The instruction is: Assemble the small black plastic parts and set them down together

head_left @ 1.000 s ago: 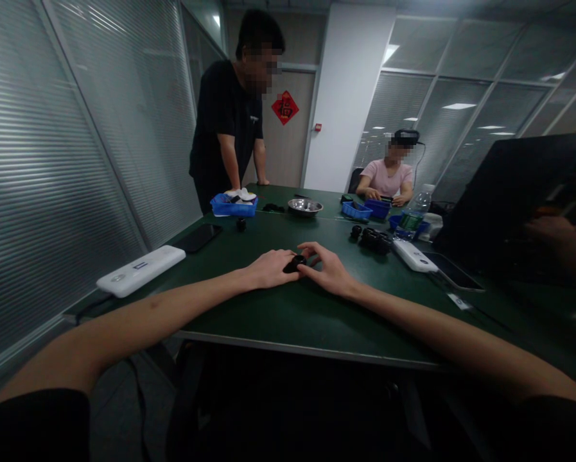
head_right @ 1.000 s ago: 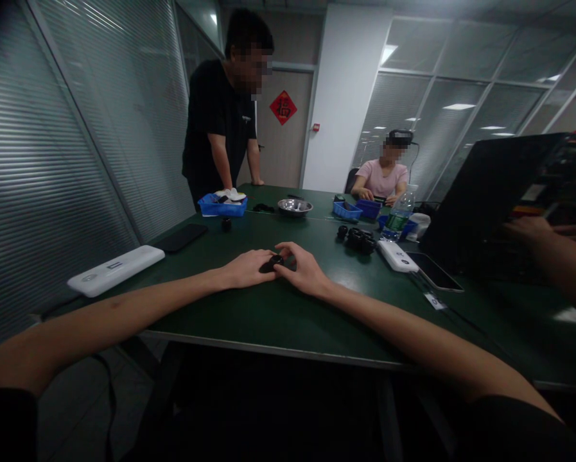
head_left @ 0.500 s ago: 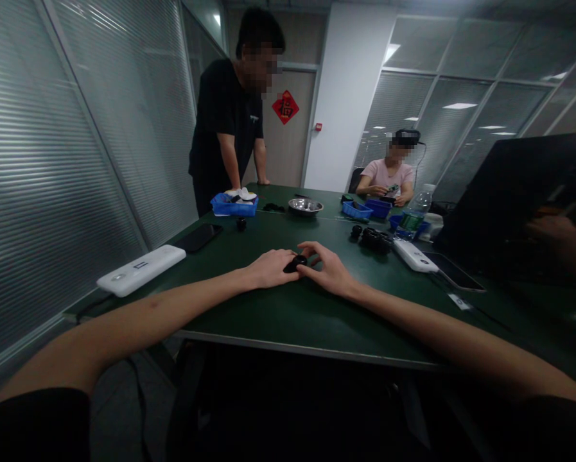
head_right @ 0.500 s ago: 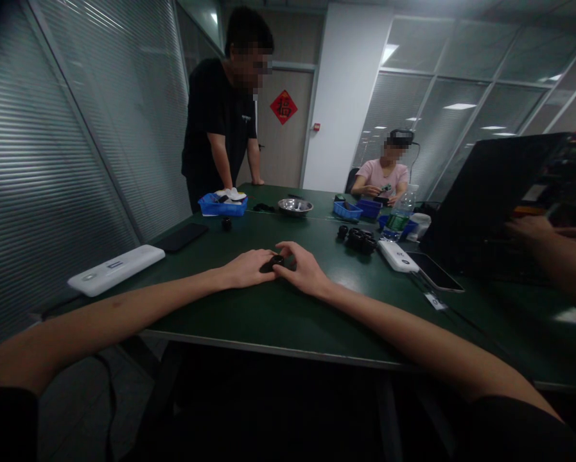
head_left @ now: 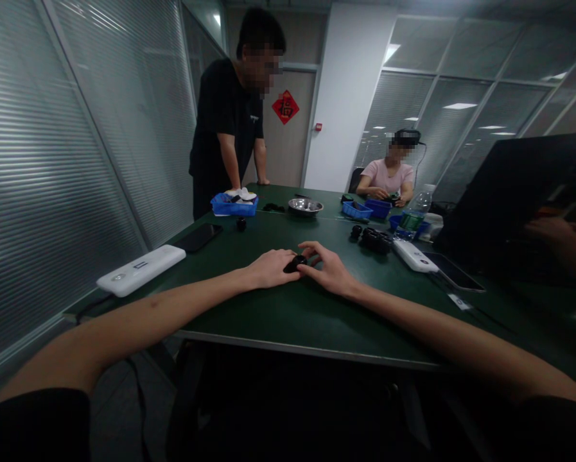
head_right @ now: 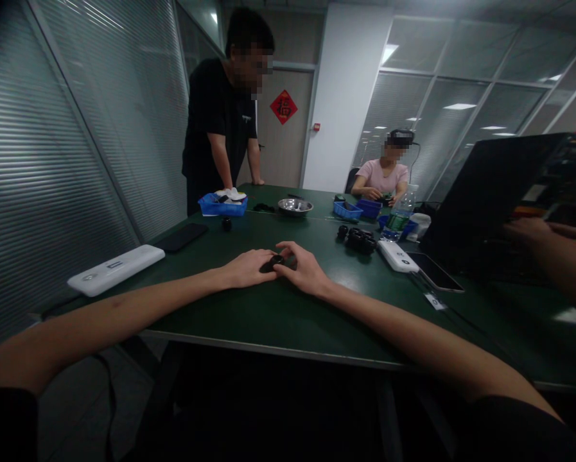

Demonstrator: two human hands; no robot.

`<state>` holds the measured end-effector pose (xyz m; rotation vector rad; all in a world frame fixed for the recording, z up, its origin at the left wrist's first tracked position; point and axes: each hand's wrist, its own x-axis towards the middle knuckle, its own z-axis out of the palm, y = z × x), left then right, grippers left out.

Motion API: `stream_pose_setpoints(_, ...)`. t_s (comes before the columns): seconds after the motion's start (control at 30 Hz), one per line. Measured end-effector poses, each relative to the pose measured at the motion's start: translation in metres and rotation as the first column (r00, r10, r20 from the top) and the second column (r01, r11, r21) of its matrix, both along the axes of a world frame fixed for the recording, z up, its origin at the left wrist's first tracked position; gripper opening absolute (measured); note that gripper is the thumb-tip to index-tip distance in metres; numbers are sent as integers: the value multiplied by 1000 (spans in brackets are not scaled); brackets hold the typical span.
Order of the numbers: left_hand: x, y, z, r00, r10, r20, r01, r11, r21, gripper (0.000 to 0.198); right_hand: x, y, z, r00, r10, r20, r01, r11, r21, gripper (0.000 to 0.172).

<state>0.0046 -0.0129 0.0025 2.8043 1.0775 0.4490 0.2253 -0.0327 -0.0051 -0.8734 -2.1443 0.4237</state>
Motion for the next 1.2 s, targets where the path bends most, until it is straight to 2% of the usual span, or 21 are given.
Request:
stream_pose_setpoints(0.23, -1, 0, 1, 1000, 1, 1, -1, 1000, -8, 56, 0, -5, 4, 996, 89, 23, -89, 996, 10, 43)
stream_pose_setpoints(0.37, 0, -1, 2, 1000, 2, -20, -2, 1000, -3, 50, -2, -2, 1, 999, 36, 6, -36, 999, 33, 49)
stream_pose_setpoints(0.47, 1, -1, 1, 1000, 9, -8, -9, 1000, 6, 54, -1, 1, -2, 1000, 9, -4, -9, 999, 32, 47)
stream_pose_setpoints(0.77, 0, 0, 0, 1000, 24, -5, -24, 1000, 6, 61, 1, -2, 3, 993, 116, 15, -116, 993, 3, 43)
stream_pose_setpoints(0.9, 0, -2, 2, 1000, -3, -22, 3, 1000, 11, 51, -1, -3, 2, 998, 63, 16, -64, 997, 33, 51)
stream_pose_setpoints(1.0, 0, -3, 3, 1000, -15, -18, 15, 1000, 15, 51, -1, 0, -1, 1000, -3, -12, 3, 999, 36, 51)
stream_pose_setpoints(1.2, -1, -2, 2, 1000, -16, 4, 16, 1000, -4, 56, 2, 3, -1, 999, 51, -7, -51, 999, 12, 43)
